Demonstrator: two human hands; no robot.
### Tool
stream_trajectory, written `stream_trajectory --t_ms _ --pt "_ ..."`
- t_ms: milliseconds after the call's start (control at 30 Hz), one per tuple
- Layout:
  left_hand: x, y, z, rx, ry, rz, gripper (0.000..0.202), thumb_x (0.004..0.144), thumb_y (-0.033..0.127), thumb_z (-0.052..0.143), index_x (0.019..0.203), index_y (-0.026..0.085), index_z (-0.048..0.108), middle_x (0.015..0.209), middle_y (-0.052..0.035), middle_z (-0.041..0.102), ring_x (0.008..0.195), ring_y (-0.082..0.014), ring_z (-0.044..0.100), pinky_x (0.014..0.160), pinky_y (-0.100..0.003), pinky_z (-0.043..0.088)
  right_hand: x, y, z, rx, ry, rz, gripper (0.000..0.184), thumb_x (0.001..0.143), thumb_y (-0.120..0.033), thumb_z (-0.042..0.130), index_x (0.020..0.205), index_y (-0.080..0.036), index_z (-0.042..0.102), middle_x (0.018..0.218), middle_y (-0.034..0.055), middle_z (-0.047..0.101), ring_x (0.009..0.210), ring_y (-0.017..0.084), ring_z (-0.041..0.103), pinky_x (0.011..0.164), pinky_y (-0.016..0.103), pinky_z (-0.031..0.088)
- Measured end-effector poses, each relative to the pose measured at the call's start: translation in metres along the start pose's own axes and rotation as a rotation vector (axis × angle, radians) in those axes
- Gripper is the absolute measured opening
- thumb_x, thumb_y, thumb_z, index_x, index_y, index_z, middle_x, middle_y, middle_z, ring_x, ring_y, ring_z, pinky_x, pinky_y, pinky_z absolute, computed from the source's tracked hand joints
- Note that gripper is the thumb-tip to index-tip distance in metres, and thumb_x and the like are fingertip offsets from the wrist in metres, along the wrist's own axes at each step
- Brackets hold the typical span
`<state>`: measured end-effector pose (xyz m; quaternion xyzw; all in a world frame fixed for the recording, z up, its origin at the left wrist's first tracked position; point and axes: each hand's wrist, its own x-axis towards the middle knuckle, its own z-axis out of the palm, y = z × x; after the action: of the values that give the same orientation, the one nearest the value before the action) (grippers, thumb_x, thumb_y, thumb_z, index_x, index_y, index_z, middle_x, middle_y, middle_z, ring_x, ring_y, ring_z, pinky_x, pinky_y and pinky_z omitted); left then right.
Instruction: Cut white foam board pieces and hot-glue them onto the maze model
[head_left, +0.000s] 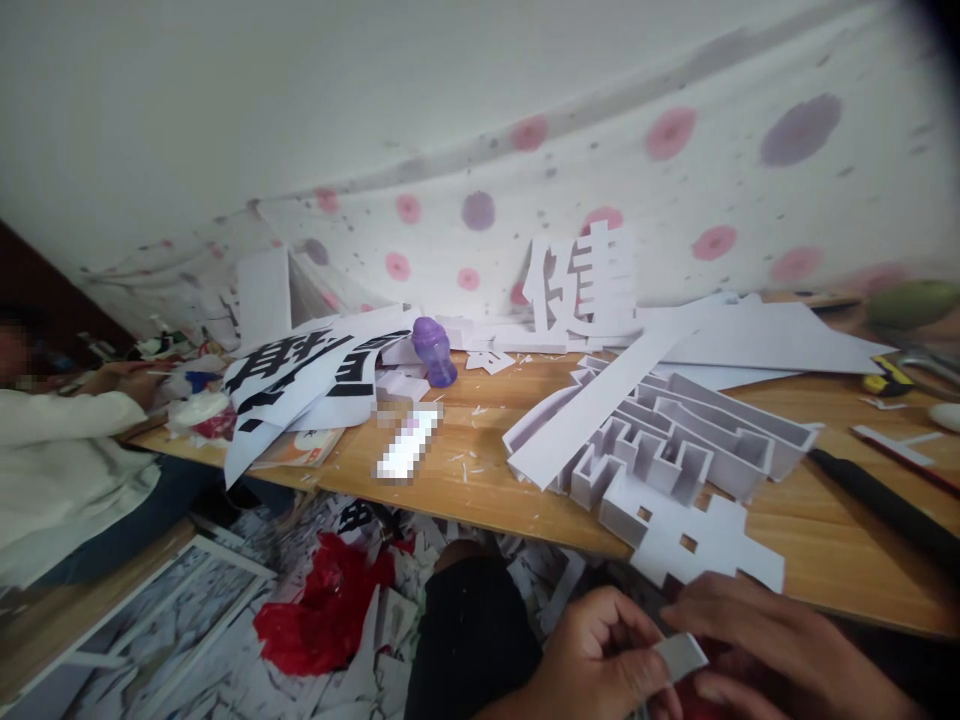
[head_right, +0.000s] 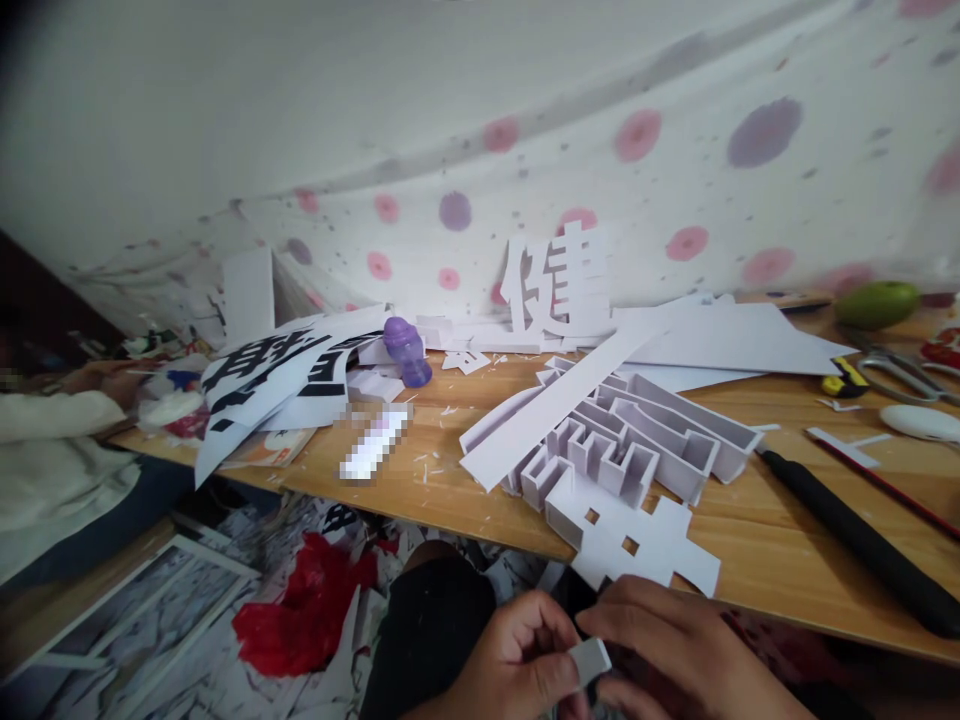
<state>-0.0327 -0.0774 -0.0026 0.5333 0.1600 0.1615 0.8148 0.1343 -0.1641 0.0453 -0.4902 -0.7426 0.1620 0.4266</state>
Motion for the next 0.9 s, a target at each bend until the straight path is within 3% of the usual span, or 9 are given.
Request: stream_trajectory --t_ms 100,167,333,500,600,667,767,833,900 --pt "0.000 -0.002 -0.001 0.015 -0.011 0.003 0.053 0.069 0.065 0.066 0.080 0.018 0.044 0.057 0.0013 0.055 0.045 -0.0069 0.049 0.048 -0.020 0.038 0.006 -0.002 -0.002 0.084 -0.051 0.050 0.017 0.097 -0.041 0.049 0.100 -0.028 0.061 0.081 -0.0014 0.063 0.071 0.010 0.060 0.064 0.017 0.045" --pt "0.000 -0.001 -0.002 0.110 0.028 0.076 0.051 0.071 0.065 0.064 0.079 0.017 0.049 0.059 0.0001 0.054 0.049 -0.0083 0.049 0.051 -0.021 0.038 0.005 -0.001 -0.004 0.114 -0.052 0.082 0.017 0.097 -0.041 0.050 0.095 -0.028 0.062 0.079 -0.0025 0.063 0.070 0.009 0.060 0.063 0.017 0.044" --pt "0.000 0.009 -0.007 0.586 0.117 0.529 0.046 0.073 0.060 0.065 0.076 0.014 0.065 0.079 -0.0092 0.056 0.071 -0.0165 0.054 0.065 -0.028 0.042 -0.001 0.002 -0.002 0.007 -0.095 0.106 0.009 0.093 -0.029 0.054 0.090 -0.025 0.061 0.077 -0.0034 0.062 0.067 0.009 0.060 0.060 0.017 0.044" --pt "0.002 0.006 -0.007 0.826 0.127 0.599 0.025 0.077 0.040 0.065 0.075 0.015 0.063 0.071 -0.0079 0.056 0.063 -0.0156 0.051 0.057 -0.026 0.037 0.004 -0.014 -0.007 -0.145 -0.155 0.111 0.006 0.086 -0.015 0.058 0.086 -0.022 0.060 0.077 -0.0027 0.062 0.070 0.009 0.061 0.063 0.017 0.046" --pt "0.002 0.000 -0.004 0.854 0.147 0.613 0.012 0.075 0.029 0.063 0.075 0.017 0.061 0.068 -0.0059 0.057 0.060 -0.0152 0.051 0.056 -0.025 0.036 0.007 -0.027 -0.017 -0.122 -0.156 0.109 0.013 0.086 -0.015 0.059 0.097 -0.022 0.062 0.085 -0.0006 0.063 0.077 0.010 0.061 0.069 0.018 0.047" --pt "0.000 -0.001 -0.002 0.842 0.156 0.590 0.009 0.072 0.023 0.064 0.081 0.019 0.063 0.069 -0.0043 0.059 0.061 -0.0148 0.052 0.058 -0.024 0.038 0.005 -0.026 -0.030 -0.130 -0.109 0.086 0.018 0.090 -0.021 0.058 0.108 -0.021 0.060 0.089 0.0015 0.063 0.080 0.012 0.061 0.071 0.019 0.048" --pt "-0.005 0.003 0.002 0.793 0.262 0.542 0.012 0.074 0.020 0.061 0.086 0.023 0.064 0.071 -0.0018 0.062 0.063 -0.0143 0.055 0.061 -0.023 0.040 -0.012 -0.003 -0.066 -0.356 0.092 0.154 0.024 0.096 -0.033 0.046 0.113 -0.022 0.058 0.095 0.0040 0.063 0.086 0.013 0.060 0.075 0.022 0.048" --pt "-0.008 0.007 0.004 0.749 0.355 0.471 0.008 0.078 0.024 0.061 0.086 0.024 0.064 0.072 -0.0010 0.063 0.063 -0.0140 0.055 0.061 -0.022 0.041 -0.034 0.019 -0.101 -0.621 0.281 0.404 0.025 0.096 -0.037 0.045 0.108 -0.021 0.060 0.094 0.0040 0.063 0.085 0.014 0.061 0.076 0.022 0.048" --pt "-0.012 0.010 0.007 0.685 0.416 0.377 0.011 0.080 0.031 0.062 0.086 0.023 0.064 0.072 -0.0009 0.063 0.063 -0.0142 0.056 0.062 -0.022 0.042 -0.064 0.040 -0.138 -0.756 0.369 0.602 0.025 0.096 -0.028 0.044 0.113 -0.017 0.059 0.102 0.0080 0.062 0.090 0.017 0.061 0.081 0.025 0.047"
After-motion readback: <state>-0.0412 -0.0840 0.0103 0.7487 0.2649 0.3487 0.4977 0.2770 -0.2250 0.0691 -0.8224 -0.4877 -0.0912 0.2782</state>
